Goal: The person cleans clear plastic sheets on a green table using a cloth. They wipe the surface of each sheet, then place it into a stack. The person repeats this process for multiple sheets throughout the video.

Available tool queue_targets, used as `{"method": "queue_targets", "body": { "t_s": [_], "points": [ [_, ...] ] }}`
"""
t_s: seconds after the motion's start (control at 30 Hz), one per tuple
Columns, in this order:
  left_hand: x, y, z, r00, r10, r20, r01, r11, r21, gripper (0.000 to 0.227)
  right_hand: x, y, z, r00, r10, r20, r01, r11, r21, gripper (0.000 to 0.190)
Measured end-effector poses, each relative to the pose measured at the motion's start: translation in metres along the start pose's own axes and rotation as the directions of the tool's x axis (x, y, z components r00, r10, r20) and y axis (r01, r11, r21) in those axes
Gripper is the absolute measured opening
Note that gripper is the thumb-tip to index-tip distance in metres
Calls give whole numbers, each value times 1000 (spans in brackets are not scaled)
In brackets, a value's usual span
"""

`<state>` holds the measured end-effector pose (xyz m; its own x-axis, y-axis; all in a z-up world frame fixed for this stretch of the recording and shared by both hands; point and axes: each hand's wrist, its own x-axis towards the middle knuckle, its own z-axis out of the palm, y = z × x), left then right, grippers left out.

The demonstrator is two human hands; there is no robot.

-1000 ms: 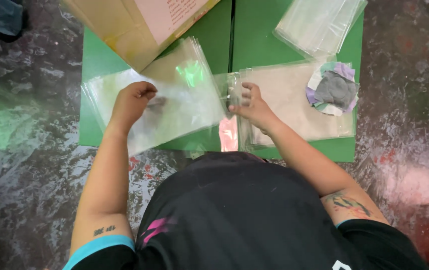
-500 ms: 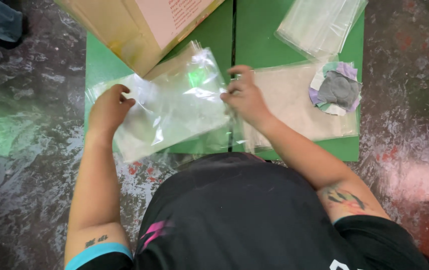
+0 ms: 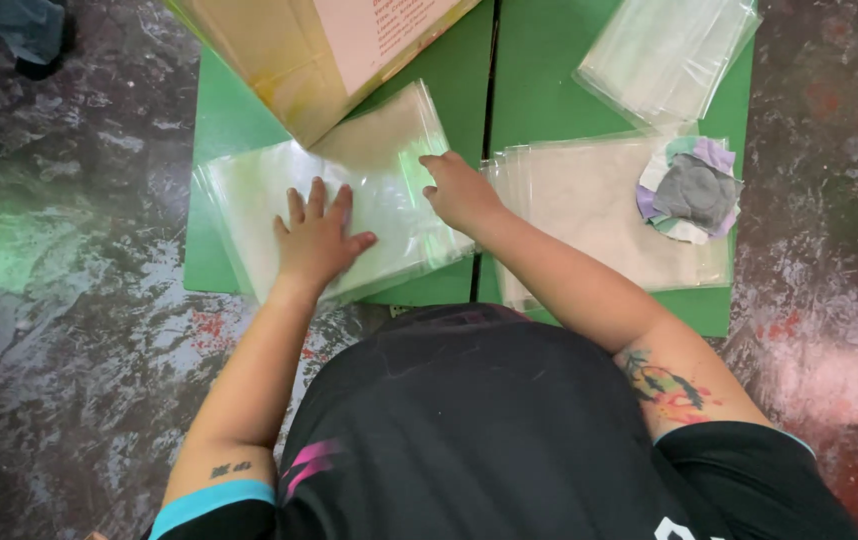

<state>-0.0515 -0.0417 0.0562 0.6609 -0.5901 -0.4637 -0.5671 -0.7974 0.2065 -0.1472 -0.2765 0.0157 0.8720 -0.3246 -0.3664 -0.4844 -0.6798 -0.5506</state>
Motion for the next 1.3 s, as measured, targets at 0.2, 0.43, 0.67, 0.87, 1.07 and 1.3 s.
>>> {"method": "queue_targets", "body": {
  "t_s": [0.2, 0.43, 0.67, 0.87, 1.07, 1.3],
  "points": [
    [15, -1, 1, 997, -28, 77, 28, 1000, -4, 89, -10, -5, 0, 999, -49, -15, 49, 999, -24, 61],
    [26, -5, 4, 998, -24, 65, 21, 999, 45, 95, -44, -20, 0, 967, -154, -203, 101, 964, -246, 83],
    [20, 3, 7, 998, 21, 57, -20, 1000, -9, 106, -42, 21, 25, 965, -70, -254, 76, 997, 15, 78],
    [23, 21, -1, 997, 9, 79, -12, 999, 35, 105, -44, 37, 31, 960, -60, -275, 75, 996, 44, 60],
    [37, 27, 4, 998, -19, 54, 15, 996, 83, 107, -41, 48, 32, 969, -44, -243, 73, 991, 111, 46],
    [38, 26, 9, 996, -20, -89, 28, 996, 89, 105, -44, 39, 25, 966, -23, -257, 59, 989, 135, 60]
  ]
}}
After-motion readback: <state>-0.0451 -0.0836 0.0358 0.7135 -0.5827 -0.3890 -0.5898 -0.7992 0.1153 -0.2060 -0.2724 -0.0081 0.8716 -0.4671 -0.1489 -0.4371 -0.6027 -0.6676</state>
